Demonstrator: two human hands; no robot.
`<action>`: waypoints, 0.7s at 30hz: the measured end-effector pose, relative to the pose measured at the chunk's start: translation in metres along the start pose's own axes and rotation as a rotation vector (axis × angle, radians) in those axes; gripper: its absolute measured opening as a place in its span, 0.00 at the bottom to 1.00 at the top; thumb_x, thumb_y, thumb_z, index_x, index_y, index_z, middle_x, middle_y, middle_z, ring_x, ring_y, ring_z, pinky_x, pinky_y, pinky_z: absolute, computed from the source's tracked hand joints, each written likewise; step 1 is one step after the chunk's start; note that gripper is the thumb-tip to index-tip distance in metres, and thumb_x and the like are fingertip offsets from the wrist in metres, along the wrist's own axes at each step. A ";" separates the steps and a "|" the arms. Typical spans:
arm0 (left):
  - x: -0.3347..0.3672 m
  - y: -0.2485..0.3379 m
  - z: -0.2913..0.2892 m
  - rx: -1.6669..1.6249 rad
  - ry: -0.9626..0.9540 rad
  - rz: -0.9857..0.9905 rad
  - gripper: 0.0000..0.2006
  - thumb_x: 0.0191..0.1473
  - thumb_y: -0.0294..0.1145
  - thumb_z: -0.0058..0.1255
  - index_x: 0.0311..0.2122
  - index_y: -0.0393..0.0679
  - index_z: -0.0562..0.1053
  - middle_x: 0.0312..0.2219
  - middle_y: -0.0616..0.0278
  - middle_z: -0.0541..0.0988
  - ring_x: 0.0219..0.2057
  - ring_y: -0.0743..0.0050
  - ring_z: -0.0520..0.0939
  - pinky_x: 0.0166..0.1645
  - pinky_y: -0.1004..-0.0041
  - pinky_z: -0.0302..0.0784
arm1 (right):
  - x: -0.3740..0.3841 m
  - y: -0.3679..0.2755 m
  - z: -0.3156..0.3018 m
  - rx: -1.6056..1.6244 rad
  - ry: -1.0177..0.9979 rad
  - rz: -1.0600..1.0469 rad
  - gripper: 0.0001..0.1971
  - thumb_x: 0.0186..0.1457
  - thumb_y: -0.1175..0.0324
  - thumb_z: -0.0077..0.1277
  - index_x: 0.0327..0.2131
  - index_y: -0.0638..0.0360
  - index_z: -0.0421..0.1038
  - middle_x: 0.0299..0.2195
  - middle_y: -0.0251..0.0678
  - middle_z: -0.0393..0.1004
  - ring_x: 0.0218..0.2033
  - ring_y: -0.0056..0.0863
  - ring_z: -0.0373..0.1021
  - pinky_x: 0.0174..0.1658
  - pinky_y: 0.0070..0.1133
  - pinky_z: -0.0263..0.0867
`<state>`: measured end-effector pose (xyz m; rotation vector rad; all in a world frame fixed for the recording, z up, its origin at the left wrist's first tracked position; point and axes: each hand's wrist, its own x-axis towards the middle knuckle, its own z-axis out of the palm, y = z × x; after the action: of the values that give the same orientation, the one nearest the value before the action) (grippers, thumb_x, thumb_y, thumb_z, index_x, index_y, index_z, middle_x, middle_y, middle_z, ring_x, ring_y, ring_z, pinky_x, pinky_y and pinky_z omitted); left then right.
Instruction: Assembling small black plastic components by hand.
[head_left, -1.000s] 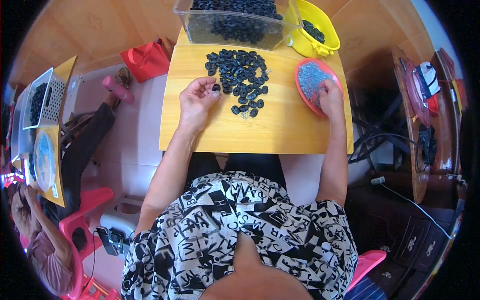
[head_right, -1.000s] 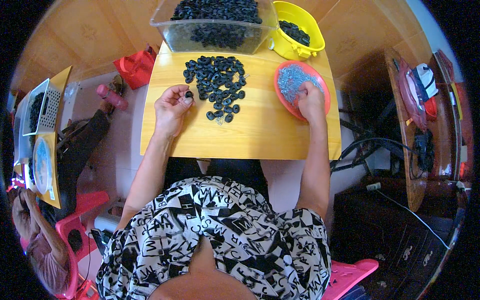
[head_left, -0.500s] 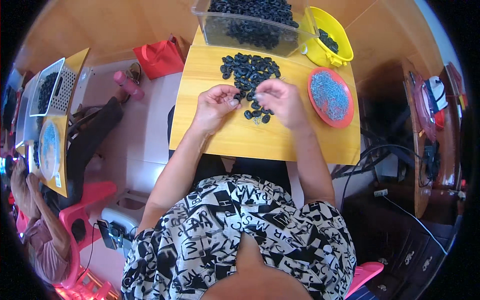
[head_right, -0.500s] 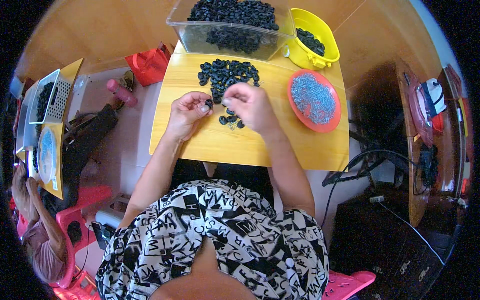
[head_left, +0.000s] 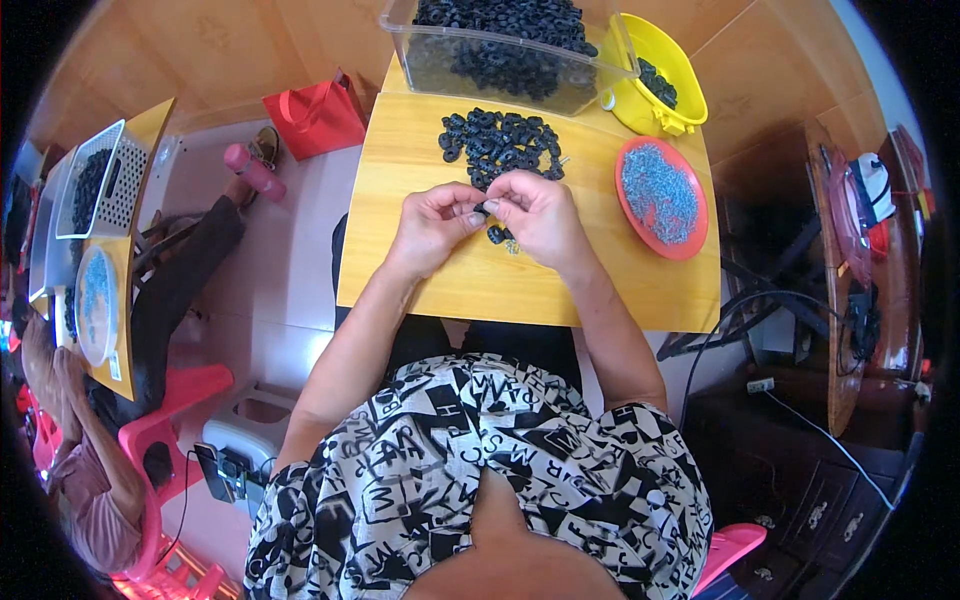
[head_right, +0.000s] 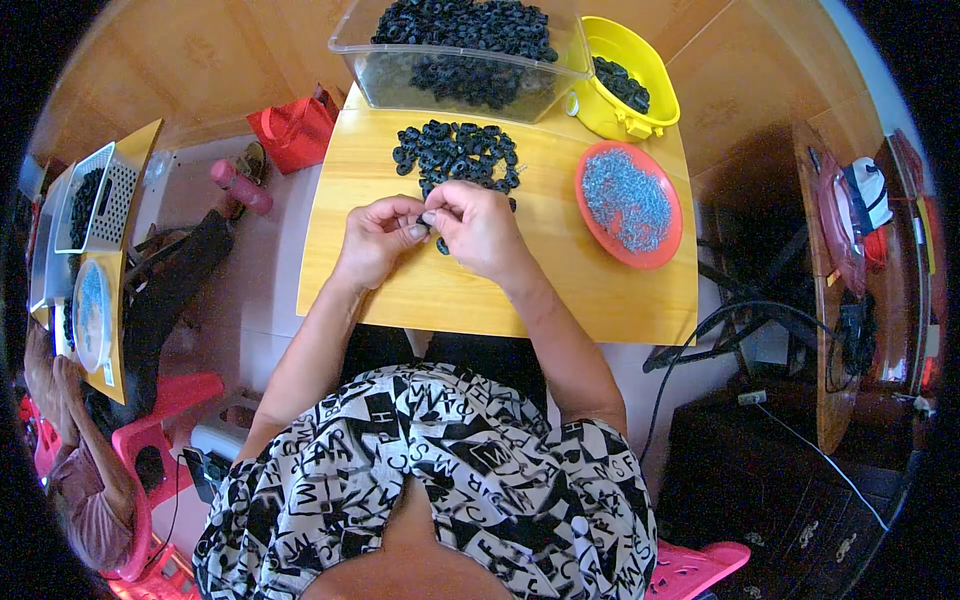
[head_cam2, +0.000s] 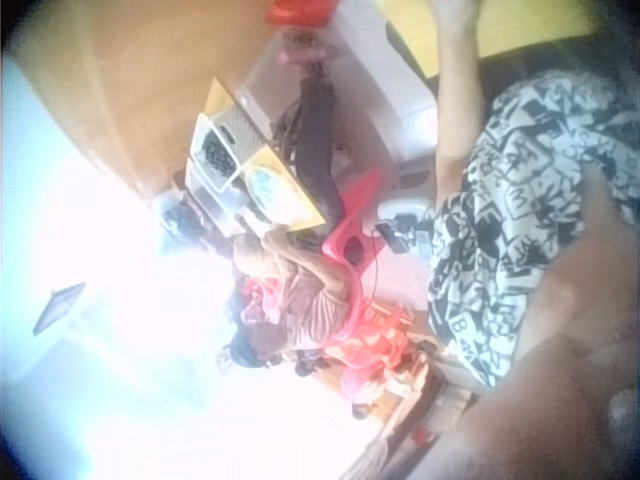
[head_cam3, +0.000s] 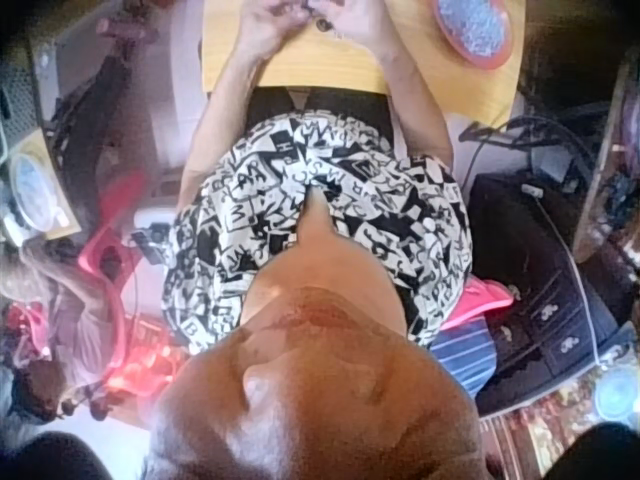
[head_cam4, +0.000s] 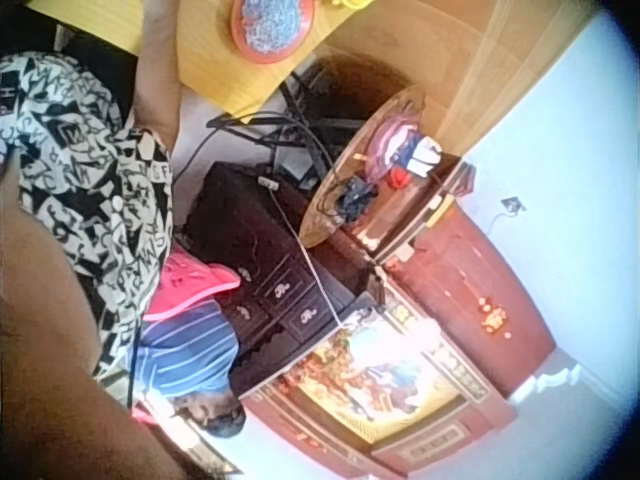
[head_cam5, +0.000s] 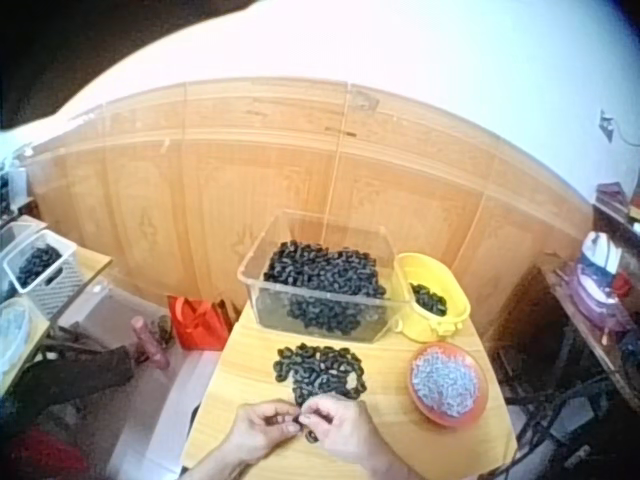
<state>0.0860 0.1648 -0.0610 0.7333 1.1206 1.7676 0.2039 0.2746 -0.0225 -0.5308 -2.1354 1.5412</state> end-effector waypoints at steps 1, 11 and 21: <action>-0.001 0.000 0.001 0.051 0.006 0.002 0.10 0.46 0.15 0.52 0.37 0.35 0.74 0.28 0.65 0.77 0.28 0.85 0.74 0.35 0.84 0.71 | -0.001 -0.001 0.003 0.001 0.001 0.001 0.04 0.47 0.80 0.52 0.29 0.66 0.69 0.22 0.32 0.71 0.23 0.15 0.66 0.25 0.16 0.63; 0.001 -0.012 -0.007 0.117 0.066 0.069 0.10 0.47 0.17 0.53 0.38 0.33 0.73 0.28 0.64 0.76 0.28 0.84 0.74 0.34 0.83 0.72 | -0.018 -0.016 0.007 -0.326 0.105 -0.272 0.09 0.47 0.75 0.55 0.33 0.68 0.73 0.28 0.41 0.73 0.29 0.29 0.71 0.32 0.20 0.67; 0.004 0.002 -0.004 0.011 0.194 0.013 0.11 0.47 0.15 0.51 0.39 0.32 0.72 0.27 0.63 0.75 0.26 0.80 0.74 0.35 0.81 0.73 | 0.059 0.005 -0.016 -0.701 0.110 -0.373 0.08 0.46 0.73 0.53 0.32 0.62 0.74 0.30 0.40 0.73 0.33 0.38 0.70 0.38 0.27 0.65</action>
<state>0.0806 0.1671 -0.0608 0.5854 1.2565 1.8755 0.1646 0.3206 -0.0147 -0.3844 -2.4777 0.5329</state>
